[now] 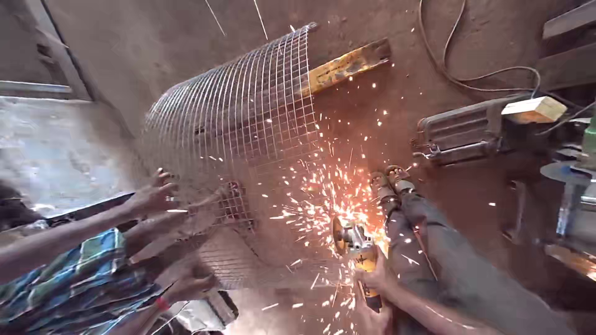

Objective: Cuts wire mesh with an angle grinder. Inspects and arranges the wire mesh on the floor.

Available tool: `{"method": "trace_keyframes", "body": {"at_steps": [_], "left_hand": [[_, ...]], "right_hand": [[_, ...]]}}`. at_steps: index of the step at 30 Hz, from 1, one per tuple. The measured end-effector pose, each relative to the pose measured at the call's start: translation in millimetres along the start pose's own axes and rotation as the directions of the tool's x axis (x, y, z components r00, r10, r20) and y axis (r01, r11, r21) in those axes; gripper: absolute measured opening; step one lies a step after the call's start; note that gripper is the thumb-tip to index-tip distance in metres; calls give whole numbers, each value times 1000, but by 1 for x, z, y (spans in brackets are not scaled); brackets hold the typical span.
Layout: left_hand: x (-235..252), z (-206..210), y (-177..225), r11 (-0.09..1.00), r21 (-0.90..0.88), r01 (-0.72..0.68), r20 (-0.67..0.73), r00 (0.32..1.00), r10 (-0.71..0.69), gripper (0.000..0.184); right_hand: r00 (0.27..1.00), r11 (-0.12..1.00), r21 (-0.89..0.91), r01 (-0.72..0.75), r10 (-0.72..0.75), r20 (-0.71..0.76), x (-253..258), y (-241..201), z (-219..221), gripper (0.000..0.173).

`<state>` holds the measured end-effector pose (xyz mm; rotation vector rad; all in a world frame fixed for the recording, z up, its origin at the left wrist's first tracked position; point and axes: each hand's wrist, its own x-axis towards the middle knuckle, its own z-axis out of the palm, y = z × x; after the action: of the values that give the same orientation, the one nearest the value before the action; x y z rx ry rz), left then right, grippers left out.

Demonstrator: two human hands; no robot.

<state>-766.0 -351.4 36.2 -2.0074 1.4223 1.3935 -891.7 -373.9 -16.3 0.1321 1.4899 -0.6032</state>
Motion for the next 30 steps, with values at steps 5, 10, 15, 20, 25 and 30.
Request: {"method": "trace_keyframes", "body": {"at_steps": [5,10,15,20,25,30], "left_hand": [[8,1,-3,997,10,-75,-28,997,75,112],[12,-6,12,998,14,-63,-28,998,63,119],[13,-13,28,998,-12,-55,-2,998,55,119],[16,-10,11,1000,21,-23,7,1000,23,119],[10,-12,26,998,-65,12,36,999,-10,112],[18,-14,30,998,56,0,-5,1000,0,117]], "right_hand": [[1000,1000,22,-14,14,5,16,16,7,113],[1000,1000,-4,27,-27,1,10,-12,-1,110],[999,999,26,45,-45,11,15,-14,0,111],[1000,1000,0,29,-29,-1,15,-11,1,109],[999,999,18,-43,42,26,20,-5,4,109],[999,999,8,-35,34,22,21,-18,0,108]]}}
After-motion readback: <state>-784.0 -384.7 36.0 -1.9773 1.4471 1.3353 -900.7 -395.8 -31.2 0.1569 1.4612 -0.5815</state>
